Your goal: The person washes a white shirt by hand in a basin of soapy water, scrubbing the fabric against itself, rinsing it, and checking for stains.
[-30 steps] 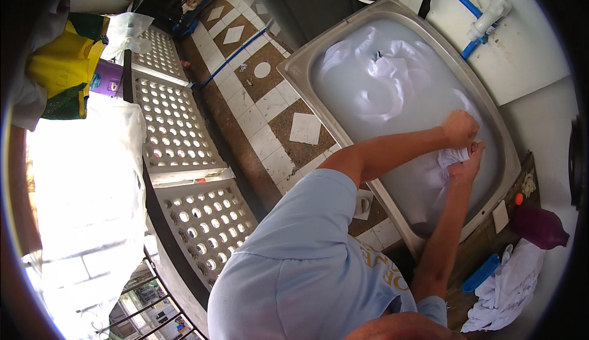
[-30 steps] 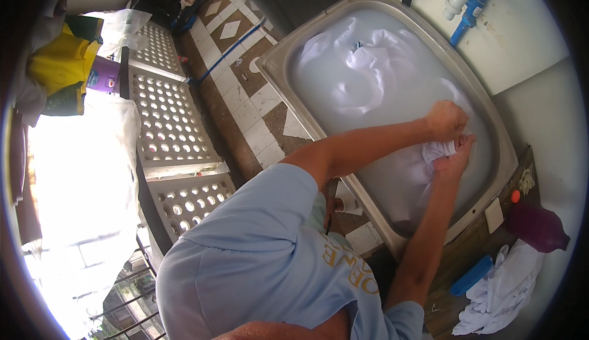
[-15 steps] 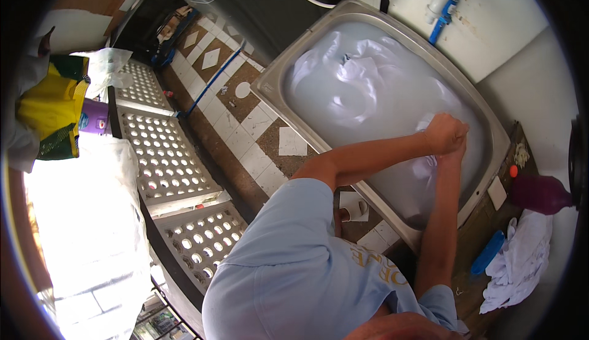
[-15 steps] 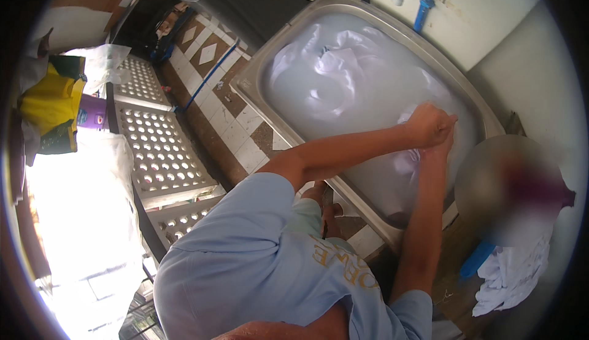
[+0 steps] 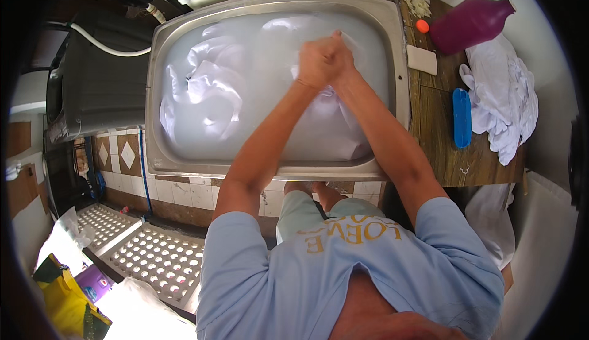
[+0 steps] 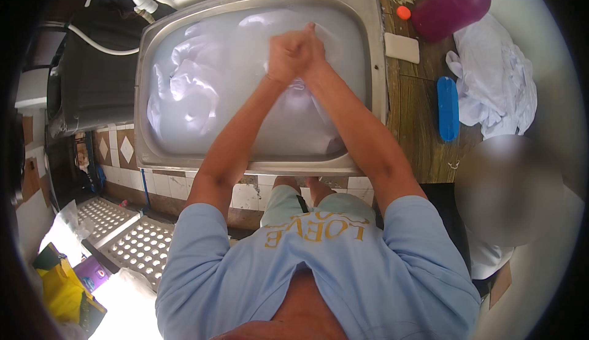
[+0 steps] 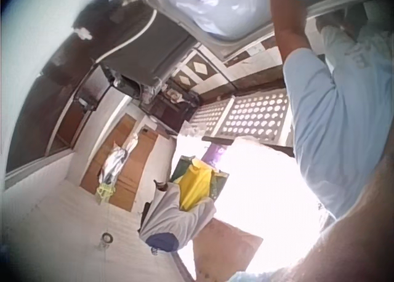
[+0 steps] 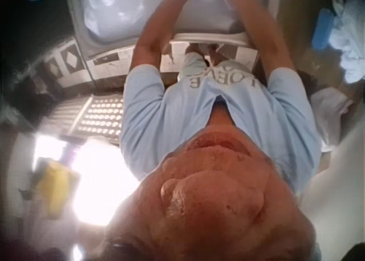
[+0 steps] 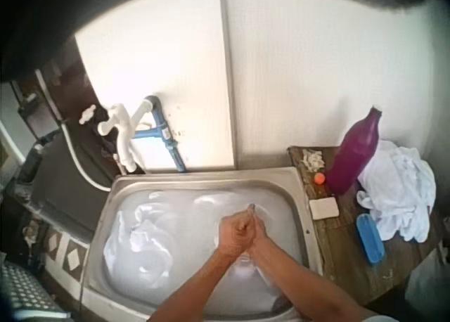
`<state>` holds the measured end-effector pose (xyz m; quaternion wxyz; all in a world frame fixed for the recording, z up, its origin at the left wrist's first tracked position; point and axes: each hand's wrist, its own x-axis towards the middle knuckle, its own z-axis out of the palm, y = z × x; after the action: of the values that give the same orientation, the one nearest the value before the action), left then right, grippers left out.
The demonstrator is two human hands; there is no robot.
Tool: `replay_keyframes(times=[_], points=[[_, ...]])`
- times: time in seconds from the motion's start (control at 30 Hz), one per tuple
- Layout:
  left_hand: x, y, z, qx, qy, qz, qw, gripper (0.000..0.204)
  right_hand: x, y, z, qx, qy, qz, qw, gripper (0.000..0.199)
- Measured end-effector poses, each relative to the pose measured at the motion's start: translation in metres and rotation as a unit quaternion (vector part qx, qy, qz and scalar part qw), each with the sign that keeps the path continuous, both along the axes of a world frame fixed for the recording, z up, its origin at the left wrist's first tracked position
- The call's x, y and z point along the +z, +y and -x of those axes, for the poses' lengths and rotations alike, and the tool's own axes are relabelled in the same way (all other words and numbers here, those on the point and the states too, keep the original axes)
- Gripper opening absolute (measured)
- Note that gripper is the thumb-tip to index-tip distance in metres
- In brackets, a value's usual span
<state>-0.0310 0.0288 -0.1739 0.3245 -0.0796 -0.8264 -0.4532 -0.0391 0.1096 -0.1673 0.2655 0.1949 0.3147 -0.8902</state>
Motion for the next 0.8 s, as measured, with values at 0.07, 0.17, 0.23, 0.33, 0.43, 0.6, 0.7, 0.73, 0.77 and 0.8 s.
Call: replay_keyframes(times=[0.07,0.17,0.23,0.33,0.43,0.6,0.7,0.73,0.77,0.8], points=[[0.004,-0.02,0.006,0.032,-0.036,-0.019,0.999,0.022,0.013,-0.006,-0.007,-0.012,-0.011,-0.067,0.998,0.038],[0.014,-0.007,-0.001,-0.037,-0.025,-0.073,0.996,0.024,-0.004,0.001,-0.001,-0.003,0.009,-0.08,0.997,0.038],[0.022,0.014,-0.011,-0.031,0.023,0.007,0.999,0.029,-0.011,0.007,0.003,0.004,0.04,-0.008,0.999,0.039],[0.019,0.016,-0.013,-0.029,0.028,0.01,0.999,0.032,0.01,0.004,-0.008,-0.016,0.048,0.008,0.999,0.042],[0.012,-0.028,0.007,0.066,-0.089,-0.014,0.994,0.032,0.011,-0.003,-0.002,0.023,0.013,-0.023,0.999,0.044],[0.008,-0.033,0.012,0.008,-0.138,-0.203,0.969,0.047,0.008,-0.002,0.005,-0.023,-0.049,0.029,0.998,0.045],[0.01,-0.031,0.011,-0.024,-0.164,-0.274,0.947,0.048,0.003,-0.002,0.007,-0.035,-0.061,0.033,0.997,0.044],[0.016,-0.029,0.01,-0.034,-0.171,-0.292,0.94,0.048,0.004,-0.002,0.008,-0.032,-0.064,0.032,0.997,0.045],[0.021,-0.026,0.009,-0.044,-0.177,-0.31,0.933,0.047,0.004,-0.001,0.008,-0.029,-0.067,0.03,0.997,0.045],[0.026,-0.02,0.006,-0.053,-0.144,-0.284,0.946,0.044,0.005,-0.001,0.008,-0.038,-0.074,-0.009,0.997,0.044]])
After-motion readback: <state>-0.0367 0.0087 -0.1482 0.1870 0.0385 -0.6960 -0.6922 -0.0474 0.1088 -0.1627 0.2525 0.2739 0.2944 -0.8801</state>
